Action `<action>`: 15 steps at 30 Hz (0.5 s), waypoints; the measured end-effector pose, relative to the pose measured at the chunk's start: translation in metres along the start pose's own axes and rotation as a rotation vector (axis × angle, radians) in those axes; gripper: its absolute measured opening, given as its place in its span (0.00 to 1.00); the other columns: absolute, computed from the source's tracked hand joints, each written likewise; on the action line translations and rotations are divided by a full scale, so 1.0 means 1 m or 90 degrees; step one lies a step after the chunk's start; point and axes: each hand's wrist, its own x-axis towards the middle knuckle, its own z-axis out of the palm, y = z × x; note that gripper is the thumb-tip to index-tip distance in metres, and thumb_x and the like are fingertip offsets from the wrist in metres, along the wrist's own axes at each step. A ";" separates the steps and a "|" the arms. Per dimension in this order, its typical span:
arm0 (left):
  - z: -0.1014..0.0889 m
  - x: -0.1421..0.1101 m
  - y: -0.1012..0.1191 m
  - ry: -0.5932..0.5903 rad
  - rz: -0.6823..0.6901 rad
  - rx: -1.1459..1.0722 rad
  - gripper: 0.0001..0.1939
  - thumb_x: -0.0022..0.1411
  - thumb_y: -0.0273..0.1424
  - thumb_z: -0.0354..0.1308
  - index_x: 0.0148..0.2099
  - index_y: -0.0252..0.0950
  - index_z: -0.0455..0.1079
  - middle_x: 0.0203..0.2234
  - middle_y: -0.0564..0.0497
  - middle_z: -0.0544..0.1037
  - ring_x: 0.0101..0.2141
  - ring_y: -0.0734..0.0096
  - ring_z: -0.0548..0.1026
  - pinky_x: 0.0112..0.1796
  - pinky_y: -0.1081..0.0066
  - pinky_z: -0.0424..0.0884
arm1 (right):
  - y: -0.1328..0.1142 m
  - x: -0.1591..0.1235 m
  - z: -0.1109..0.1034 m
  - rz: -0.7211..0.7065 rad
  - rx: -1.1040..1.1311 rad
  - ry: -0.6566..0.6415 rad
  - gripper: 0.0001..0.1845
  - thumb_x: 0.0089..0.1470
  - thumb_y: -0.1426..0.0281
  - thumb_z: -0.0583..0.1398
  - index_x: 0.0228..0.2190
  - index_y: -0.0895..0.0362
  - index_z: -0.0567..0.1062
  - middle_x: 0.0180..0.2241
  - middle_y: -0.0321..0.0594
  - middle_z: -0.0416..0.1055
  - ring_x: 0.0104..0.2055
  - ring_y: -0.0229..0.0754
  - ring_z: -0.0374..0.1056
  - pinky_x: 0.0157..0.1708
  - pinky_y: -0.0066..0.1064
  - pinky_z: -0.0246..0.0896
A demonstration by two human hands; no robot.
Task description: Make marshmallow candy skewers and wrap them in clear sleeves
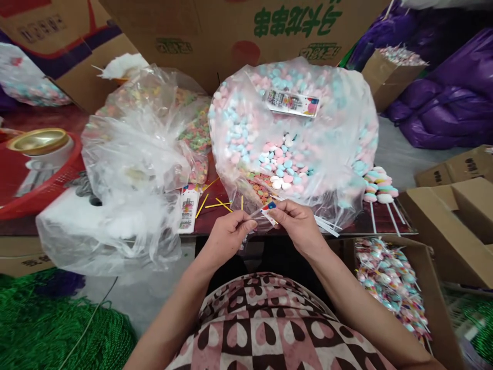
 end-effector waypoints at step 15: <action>0.008 -0.001 -0.001 -0.021 -0.067 -0.182 0.10 0.63 0.40 0.55 0.37 0.38 0.66 0.23 0.59 0.67 0.23 0.77 0.65 0.29 0.74 0.61 | 0.015 -0.001 -0.007 -0.011 -0.042 0.059 0.18 0.46 0.55 0.67 0.22 0.56 0.72 0.18 0.30 0.65 0.21 0.34 0.58 0.22 0.27 0.54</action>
